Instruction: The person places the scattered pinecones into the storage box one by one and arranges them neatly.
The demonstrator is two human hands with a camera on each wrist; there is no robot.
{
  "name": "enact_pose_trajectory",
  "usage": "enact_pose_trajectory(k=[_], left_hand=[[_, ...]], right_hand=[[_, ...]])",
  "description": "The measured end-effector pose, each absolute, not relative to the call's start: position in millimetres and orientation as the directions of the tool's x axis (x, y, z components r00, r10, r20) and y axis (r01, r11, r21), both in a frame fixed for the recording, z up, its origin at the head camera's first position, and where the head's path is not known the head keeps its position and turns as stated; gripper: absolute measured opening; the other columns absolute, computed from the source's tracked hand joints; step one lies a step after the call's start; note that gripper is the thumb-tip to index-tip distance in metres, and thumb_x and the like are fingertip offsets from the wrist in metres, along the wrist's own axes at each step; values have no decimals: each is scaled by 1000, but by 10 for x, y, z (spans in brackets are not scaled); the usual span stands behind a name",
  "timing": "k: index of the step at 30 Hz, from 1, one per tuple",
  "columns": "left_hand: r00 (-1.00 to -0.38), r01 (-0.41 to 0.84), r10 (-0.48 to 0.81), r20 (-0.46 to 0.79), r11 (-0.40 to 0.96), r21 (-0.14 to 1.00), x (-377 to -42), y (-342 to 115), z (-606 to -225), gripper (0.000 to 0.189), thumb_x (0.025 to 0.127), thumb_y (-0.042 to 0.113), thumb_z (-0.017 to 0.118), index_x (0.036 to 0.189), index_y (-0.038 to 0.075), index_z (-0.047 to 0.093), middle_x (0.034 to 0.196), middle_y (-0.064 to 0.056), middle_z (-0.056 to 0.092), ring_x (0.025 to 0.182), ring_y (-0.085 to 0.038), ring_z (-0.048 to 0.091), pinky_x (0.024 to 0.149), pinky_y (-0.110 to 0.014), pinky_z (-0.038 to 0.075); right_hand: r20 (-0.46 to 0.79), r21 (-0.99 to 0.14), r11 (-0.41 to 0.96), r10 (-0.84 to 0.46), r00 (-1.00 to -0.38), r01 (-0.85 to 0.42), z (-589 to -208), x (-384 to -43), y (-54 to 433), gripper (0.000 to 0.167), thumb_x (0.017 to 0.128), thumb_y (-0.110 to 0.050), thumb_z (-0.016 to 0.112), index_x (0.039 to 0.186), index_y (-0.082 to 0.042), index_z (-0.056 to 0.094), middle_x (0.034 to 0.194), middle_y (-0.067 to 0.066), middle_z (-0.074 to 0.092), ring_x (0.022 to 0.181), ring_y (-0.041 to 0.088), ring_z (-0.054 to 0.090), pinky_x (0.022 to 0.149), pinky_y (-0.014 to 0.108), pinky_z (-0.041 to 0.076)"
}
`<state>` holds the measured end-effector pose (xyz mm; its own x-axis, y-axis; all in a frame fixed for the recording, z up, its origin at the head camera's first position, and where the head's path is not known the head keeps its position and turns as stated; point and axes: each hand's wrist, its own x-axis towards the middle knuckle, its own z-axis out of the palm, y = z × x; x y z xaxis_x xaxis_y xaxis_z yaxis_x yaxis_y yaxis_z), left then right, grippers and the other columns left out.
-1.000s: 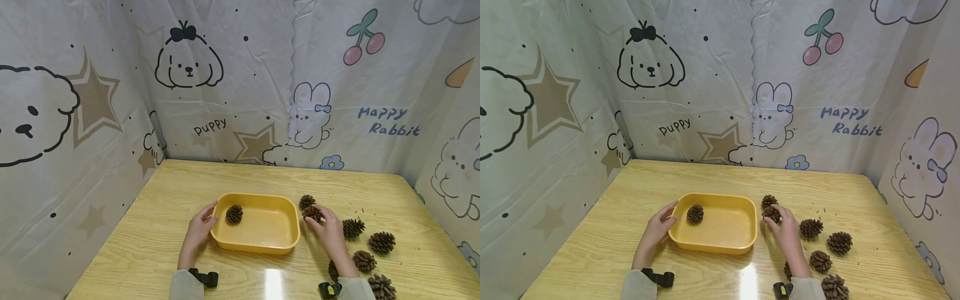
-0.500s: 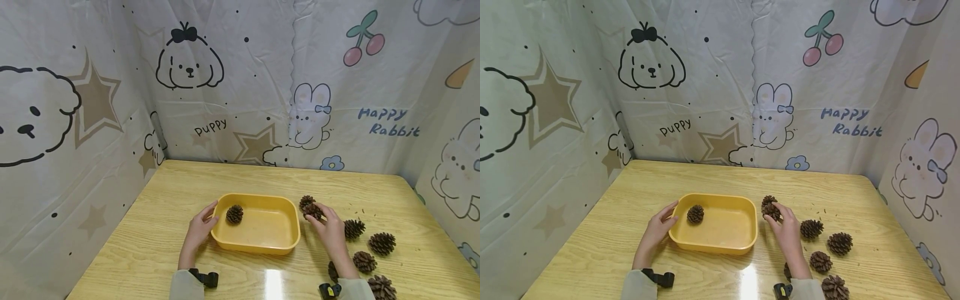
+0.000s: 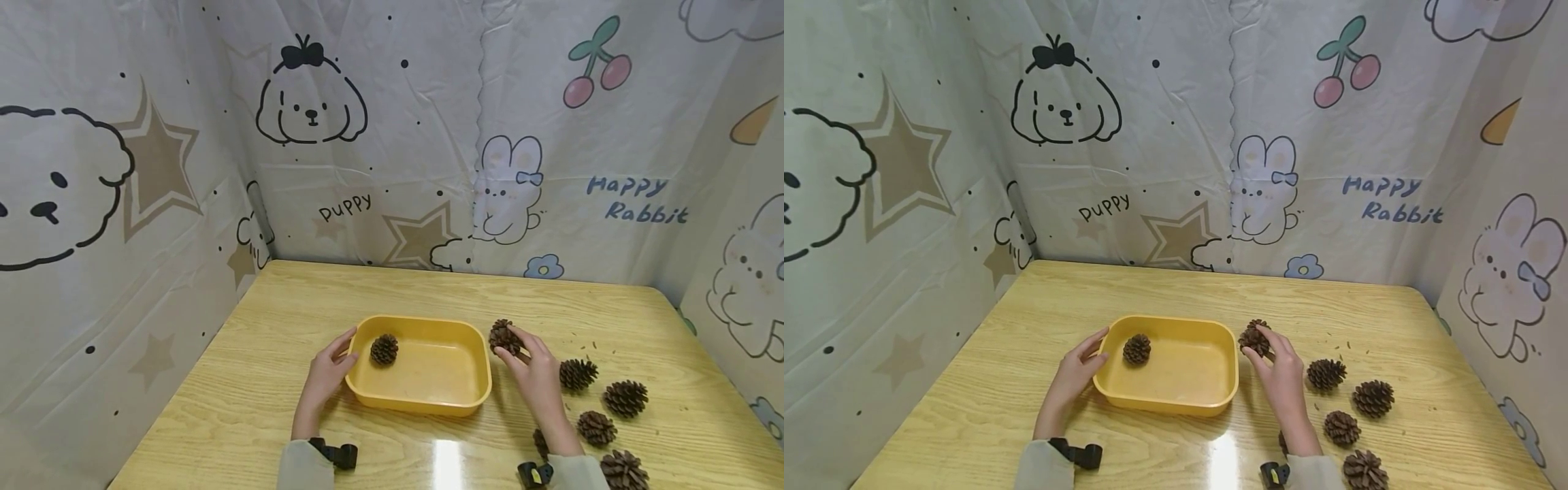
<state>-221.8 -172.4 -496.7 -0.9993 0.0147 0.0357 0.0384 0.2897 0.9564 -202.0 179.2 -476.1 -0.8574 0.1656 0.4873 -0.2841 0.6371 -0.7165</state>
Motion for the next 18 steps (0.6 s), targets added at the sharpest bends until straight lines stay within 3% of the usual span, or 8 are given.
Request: enact_pose_trajectory(k=[18], left_hand=[[-999, 33, 13, 30, 276, 961, -2216, -1727, -4962, 50, 96, 10, 60, 145, 12, 49, 140, -26, 54, 124, -43, 57, 101, -46, 55]], right_hand=[[512, -700, 620, 90, -854, -354, -4642, -2036, 1559, 47, 81, -5, 77, 125, 0, 63, 124, 24, 62, 113, 41, 63, 84, 42, 61]])
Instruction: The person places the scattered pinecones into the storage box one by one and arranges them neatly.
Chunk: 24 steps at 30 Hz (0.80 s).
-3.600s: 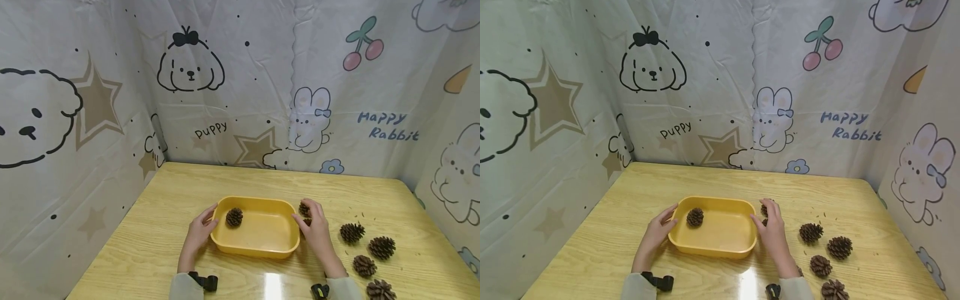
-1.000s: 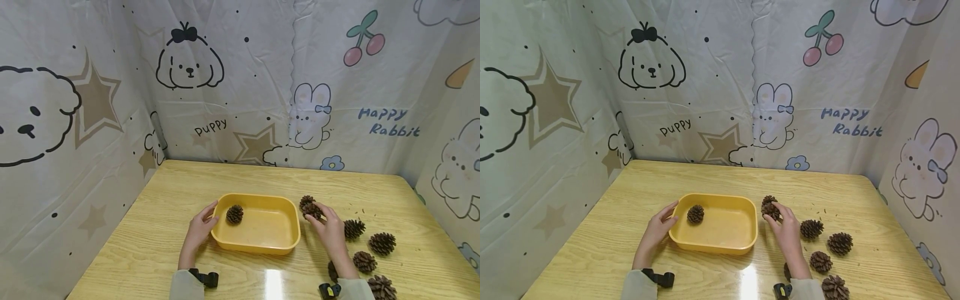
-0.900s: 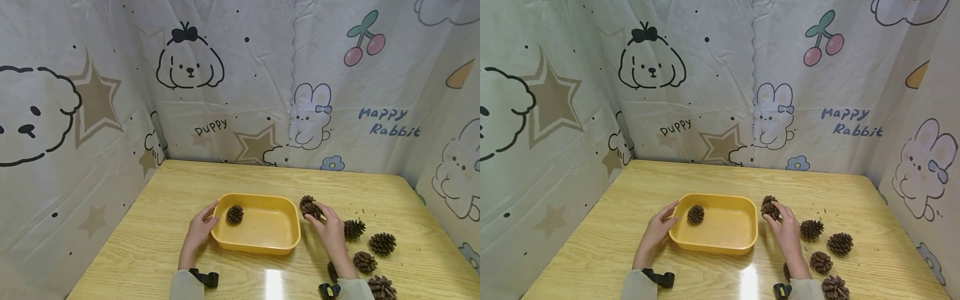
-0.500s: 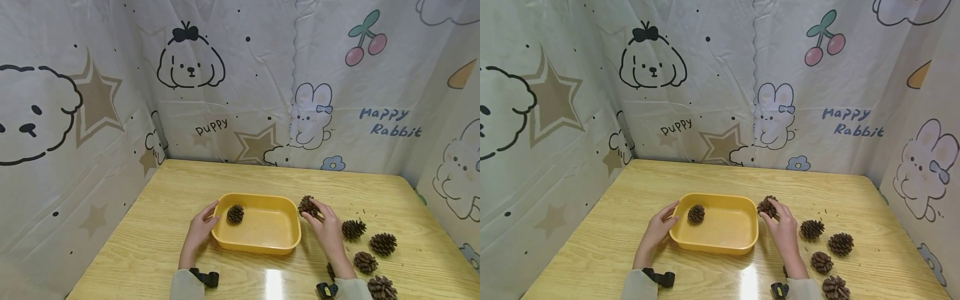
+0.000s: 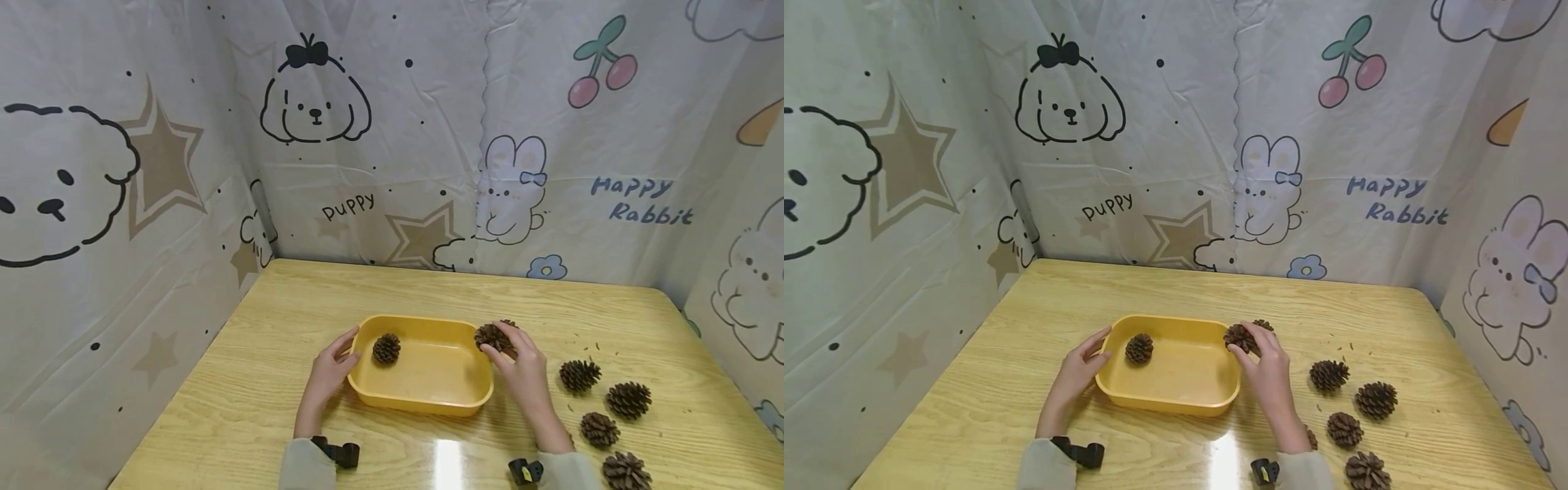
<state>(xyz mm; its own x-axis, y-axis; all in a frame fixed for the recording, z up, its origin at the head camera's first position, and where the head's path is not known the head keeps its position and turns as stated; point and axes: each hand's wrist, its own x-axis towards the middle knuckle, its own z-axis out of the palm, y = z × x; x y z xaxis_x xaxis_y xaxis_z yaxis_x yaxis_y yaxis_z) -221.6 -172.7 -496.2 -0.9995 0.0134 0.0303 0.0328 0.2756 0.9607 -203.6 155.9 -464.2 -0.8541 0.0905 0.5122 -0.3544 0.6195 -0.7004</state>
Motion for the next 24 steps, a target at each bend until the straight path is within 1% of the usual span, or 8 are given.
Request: enact_pose_trajectory(k=[7, 13, 20, 24], left_hand=[[-999, 35, 11, 33, 278, 960, -2224, -1732, -4975, 50, 96, 10, 60, 145, 12, 49, 140, -26, 54, 124, -43, 58, 100, -46, 56], [-999, 39, 5, 39, 293, 955, -2228, -1731, -4976, 50, 96, 10, 60, 144, 12, 50, 140, -26, 54, 124, -43, 58, 102, -47, 54], [-999, 44, 9, 43, 290, 956, -2220, -1731, -4975, 49, 96, 10, 61, 144, 11, 50, 140, -25, 55, 122, -44, 58, 99, -47, 56], [-999, 46, 14, 44, 290, 956, -2226, -1732, -4978, 49, 96, 10, 60, 144, 11, 50, 140, -25, 54, 123, -44, 58, 99, -46, 56]], right_hand=[[514, -673, 638, 38, -857, -375, -4621, -2045, 1429, 46, 82, -9, 77, 125, -2, 64, 124, 23, 62, 114, 41, 62, 83, 43, 61], [519, -662, 635, 5, -855, -399, -4634, -2087, 1330, 46, 81, -10, 77, 124, -1, 65, 120, 23, 64, 110, 41, 64, 79, 41, 62], [479, -685, 621, -12, -878, -382, -4641, -2139, 1224, 46, 81, -11, 77, 124, -2, 65, 120, 22, 65, 111, 40, 64, 84, 41, 61], [480, -683, 616, -28, -877, -393, -4649, -2164, 1160, 44, 81, -10, 78, 122, 0, 65, 117, 23, 66, 109, 41, 65, 82, 43, 62]])
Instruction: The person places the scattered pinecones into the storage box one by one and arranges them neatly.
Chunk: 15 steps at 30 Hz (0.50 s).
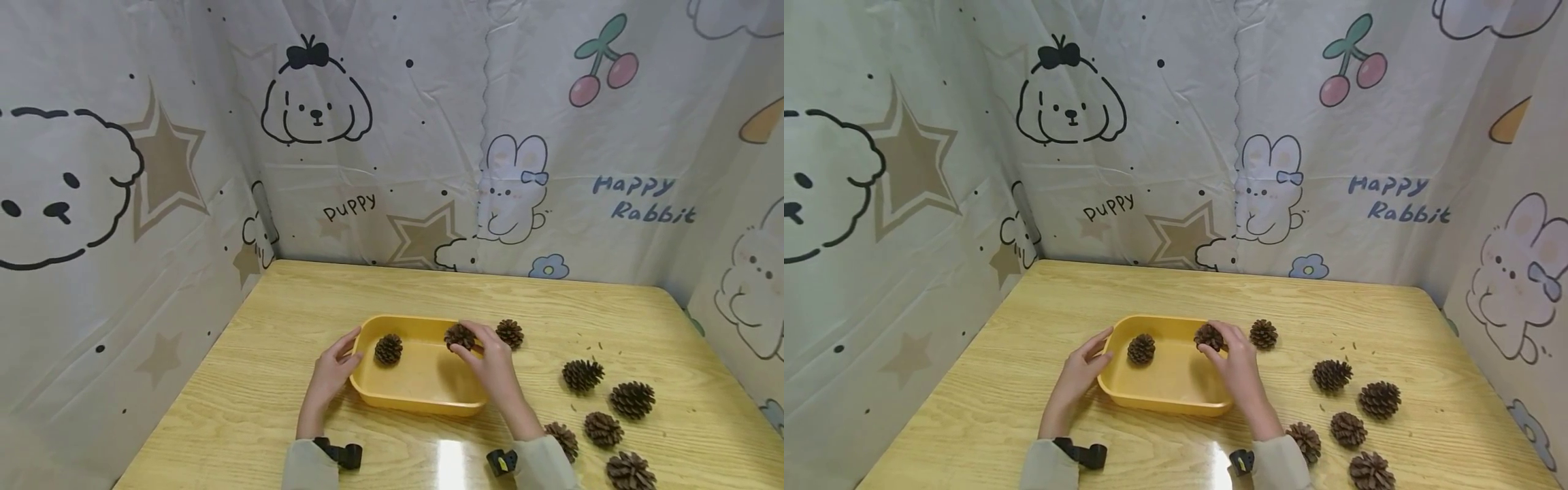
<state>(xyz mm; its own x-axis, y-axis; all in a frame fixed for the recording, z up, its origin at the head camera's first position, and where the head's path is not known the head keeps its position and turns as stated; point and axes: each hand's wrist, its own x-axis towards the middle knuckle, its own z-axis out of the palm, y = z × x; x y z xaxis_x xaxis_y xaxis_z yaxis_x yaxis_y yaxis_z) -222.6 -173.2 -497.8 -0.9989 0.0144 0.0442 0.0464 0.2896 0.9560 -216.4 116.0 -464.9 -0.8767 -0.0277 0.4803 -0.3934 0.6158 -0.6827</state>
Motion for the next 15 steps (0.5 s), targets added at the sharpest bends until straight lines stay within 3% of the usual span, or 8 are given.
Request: enact_pose_trajectory(k=[15], left_hand=[[-999, 46, 13, 44, 275, 960, -2228, -1740, -4971, 50, 96, 9, 60, 145, 12, 49, 142, -24, 53, 128, -40, 55, 107, -46, 51]], right_hand=[[414, -682, 624, -102, -905, -382, -4667, -2228, 926, 45, 81, -11, 77, 122, 1, 65, 118, 21, 66, 109, 39, 64, 84, 43, 62]])
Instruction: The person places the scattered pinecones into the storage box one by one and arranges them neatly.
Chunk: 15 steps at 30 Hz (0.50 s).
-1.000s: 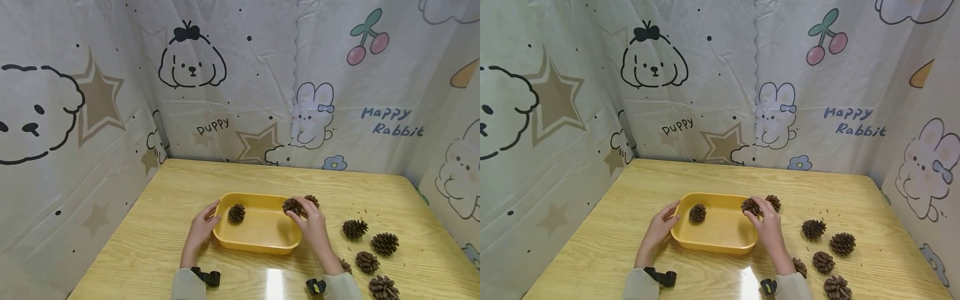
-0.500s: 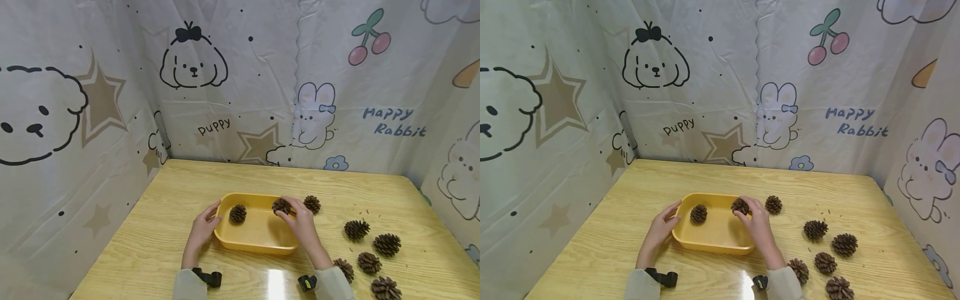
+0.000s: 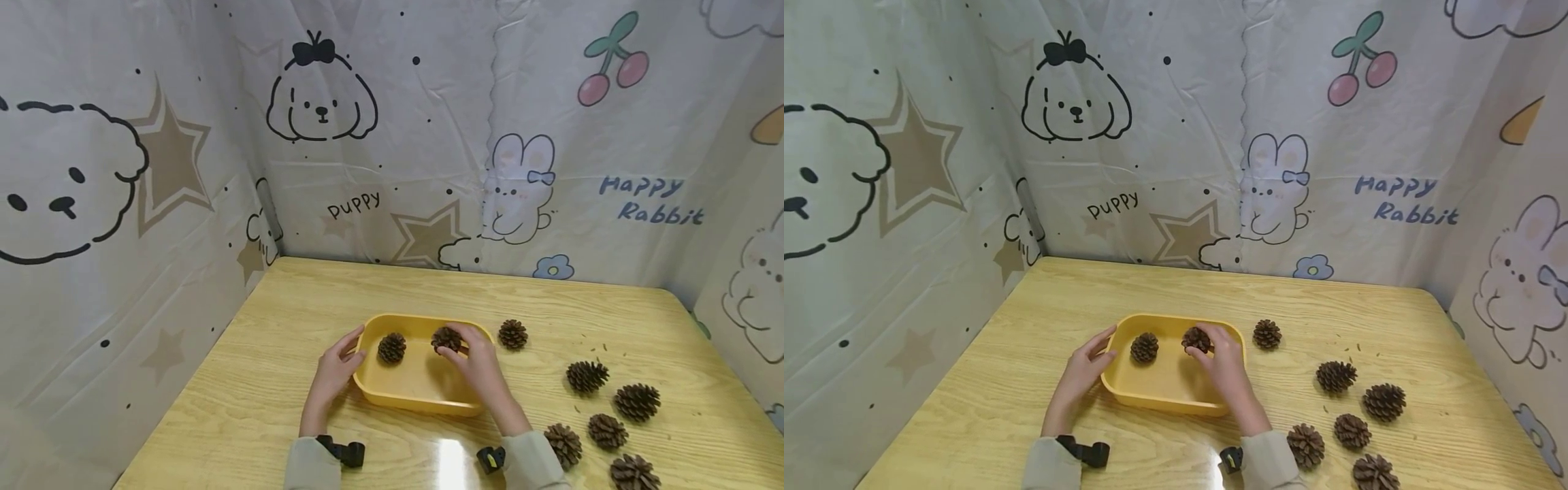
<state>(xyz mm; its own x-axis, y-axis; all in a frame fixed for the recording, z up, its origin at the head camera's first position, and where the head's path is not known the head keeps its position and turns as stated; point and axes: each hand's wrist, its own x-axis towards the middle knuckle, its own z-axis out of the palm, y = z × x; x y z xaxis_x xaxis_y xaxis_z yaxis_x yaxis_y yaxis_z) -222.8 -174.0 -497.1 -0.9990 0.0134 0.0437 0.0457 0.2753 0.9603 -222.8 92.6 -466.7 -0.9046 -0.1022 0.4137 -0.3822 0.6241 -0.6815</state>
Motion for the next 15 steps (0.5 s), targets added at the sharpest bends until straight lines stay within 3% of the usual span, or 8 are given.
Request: enact_pose_trajectory(k=[8, 15], left_hand=[[-998, 55, 9, 55, 280, 958, -2226, -1746, -4972, 49, 95, 9, 61, 144, 11, 51, 141, -23, 54, 128, -40, 55, 107, -47, 50], [-998, 64, 22, 60, 268, 961, -2223, -1753, -4967, 49, 96, 10, 61, 144, 11, 51, 141, -24, 54, 128, -40, 55, 106, -46, 51]], right_hand=[[480, -583, 679, -154, -864, -445, -4699, -2272, 817, 43, 78, -14, 80, 116, 0, 67, 111, 19, 71, 102, 36, 68, 87, 49, 59], [411, -618, 668, -177, -894, -416, -4708, -2279, 708, 44, 79, -14, 79, 119, -1, 66, 116, 19, 69, 108, 38, 65, 92, 51, 57]])
